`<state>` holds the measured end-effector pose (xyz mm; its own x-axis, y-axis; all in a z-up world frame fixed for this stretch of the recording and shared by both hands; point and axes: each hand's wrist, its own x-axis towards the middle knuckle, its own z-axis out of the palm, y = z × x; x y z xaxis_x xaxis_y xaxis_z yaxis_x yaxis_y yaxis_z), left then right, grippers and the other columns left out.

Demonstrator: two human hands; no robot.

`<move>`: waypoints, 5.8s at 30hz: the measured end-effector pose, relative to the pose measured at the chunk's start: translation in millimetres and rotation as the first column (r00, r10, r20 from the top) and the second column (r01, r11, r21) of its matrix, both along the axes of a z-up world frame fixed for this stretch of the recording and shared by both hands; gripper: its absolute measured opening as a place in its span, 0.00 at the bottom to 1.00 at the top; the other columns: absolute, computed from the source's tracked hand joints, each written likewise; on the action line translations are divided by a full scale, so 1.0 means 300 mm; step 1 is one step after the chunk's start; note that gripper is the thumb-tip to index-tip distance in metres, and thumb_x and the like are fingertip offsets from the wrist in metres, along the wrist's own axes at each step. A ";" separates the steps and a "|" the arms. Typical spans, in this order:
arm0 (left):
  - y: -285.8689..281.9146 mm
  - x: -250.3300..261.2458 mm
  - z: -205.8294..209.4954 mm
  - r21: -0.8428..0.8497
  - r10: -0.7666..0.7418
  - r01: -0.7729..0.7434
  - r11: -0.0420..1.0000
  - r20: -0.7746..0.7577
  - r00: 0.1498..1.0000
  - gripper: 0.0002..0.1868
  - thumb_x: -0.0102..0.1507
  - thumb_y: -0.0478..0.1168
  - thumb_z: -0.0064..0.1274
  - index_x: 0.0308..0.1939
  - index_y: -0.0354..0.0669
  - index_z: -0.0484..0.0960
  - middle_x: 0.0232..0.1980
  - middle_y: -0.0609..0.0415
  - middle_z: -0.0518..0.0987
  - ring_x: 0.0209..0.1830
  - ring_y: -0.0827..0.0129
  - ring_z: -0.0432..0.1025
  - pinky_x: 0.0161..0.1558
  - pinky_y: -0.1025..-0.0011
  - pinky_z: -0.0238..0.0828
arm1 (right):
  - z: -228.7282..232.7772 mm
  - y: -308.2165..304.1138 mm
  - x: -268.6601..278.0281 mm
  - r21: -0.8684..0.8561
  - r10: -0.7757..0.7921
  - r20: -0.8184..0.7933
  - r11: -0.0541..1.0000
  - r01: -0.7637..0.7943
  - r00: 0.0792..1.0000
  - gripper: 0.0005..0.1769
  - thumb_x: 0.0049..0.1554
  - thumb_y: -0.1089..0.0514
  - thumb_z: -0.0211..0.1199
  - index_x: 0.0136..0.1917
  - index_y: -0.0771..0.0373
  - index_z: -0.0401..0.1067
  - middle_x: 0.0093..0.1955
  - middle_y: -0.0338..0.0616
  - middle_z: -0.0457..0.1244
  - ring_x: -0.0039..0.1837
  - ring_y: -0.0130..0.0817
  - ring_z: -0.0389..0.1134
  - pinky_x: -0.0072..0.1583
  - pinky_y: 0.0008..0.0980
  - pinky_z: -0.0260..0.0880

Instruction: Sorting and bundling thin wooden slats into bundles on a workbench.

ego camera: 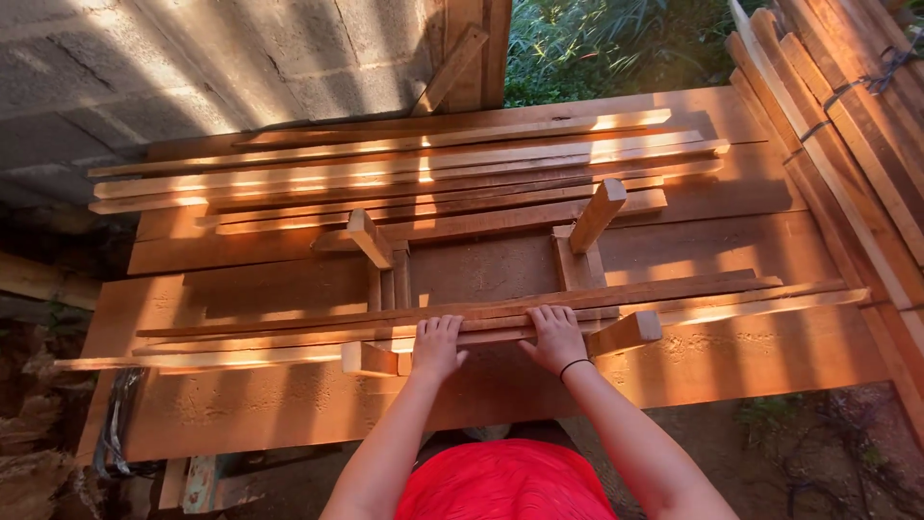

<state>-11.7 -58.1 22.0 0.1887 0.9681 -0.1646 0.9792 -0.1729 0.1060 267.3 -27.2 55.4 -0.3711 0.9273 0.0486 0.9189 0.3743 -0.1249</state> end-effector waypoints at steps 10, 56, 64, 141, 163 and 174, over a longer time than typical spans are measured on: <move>0.043 -0.051 -0.066 0.011 0.000 -0.001 1.000 0.058 0.998 0.36 0.54 0.54 0.66 0.64 0.61 0.70 0.56 0.64 0.75 0.61 0.65 0.70 0.65 0.60 0.59 | -0.053 0.029 0.001 -0.008 -0.039 -0.041 0.999 0.039 0.998 0.37 0.41 0.32 0.71 0.61 0.43 0.70 0.55 0.32 0.66 0.64 0.36 0.67 0.70 0.41 0.57; 0.811 -0.189 -0.126 -0.171 0.389 -0.353 0.920 0.277 0.879 0.24 0.67 0.60 0.50 0.61 0.55 0.77 0.59 0.58 0.80 0.62 0.57 0.74 0.58 0.52 0.73 | -0.130 0.834 -0.166 -0.385 -0.383 -0.146 0.871 0.305 0.912 0.35 0.59 0.23 0.51 0.69 0.44 0.67 0.67 0.34 0.62 0.68 0.44 0.67 0.66 0.49 0.69; 1.172 -0.240 -0.027 -0.311 0.366 -0.339 0.888 0.029 0.930 0.33 0.74 0.64 0.26 0.76 0.53 0.61 0.75 0.56 0.67 0.79 0.61 0.57 0.72 0.57 0.60 | -0.170 1.188 -0.209 -0.285 -0.237 0.000 0.931 0.227 0.971 0.38 0.62 0.26 0.47 0.75 0.47 0.60 0.76 0.36 0.56 0.80 0.41 0.53 0.77 0.54 0.49; 0.652 -0.190 -0.240 -0.231 -0.150 0.152 0.961 0.029 0.988 0.25 0.62 0.50 0.59 0.62 0.59 0.71 0.60 0.60 0.76 0.68 0.61 0.67 0.75 0.42 0.49 | -0.214 0.782 -0.061 -0.693 0.254 0.156 0.717 -0.078 0.954 0.17 0.59 0.44 0.59 0.60 0.46 0.69 0.61 0.40 0.69 0.66 0.43 0.70 0.67 0.49 0.69; 0.456 -0.070 -0.174 -0.319 0.319 -0.239 0.917 0.227 0.920 0.29 0.66 0.62 0.51 0.68 0.57 0.74 0.68 0.60 0.74 0.75 0.58 0.60 0.77 0.42 0.42 | -0.092 0.505 -0.114 -0.568 -0.097 0.089 0.813 0.131 0.991 0.33 0.61 0.23 0.49 0.72 0.39 0.64 0.72 0.29 0.60 0.78 0.37 0.54 0.80 0.60 0.38; 0.361 -0.115 -0.088 -0.252 0.295 -0.229 0.940 0.266 0.918 0.24 0.72 0.62 0.38 0.63 0.59 0.78 0.61 0.61 0.79 0.67 0.62 0.68 0.75 0.49 0.51 | 0.048 0.422 -0.124 -0.610 -0.181 0.037 0.775 0.166 0.983 0.37 0.60 0.19 0.43 0.61 0.50 0.65 0.67 0.39 0.65 0.75 0.39 0.60 0.80 0.62 0.36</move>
<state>-46.0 50.3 -4.3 0.0047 0.9379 -0.3467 0.9038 0.1444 0.4028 230.3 99.4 69.8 -0.2069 0.8155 -0.5405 0.9548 0.0478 -0.2934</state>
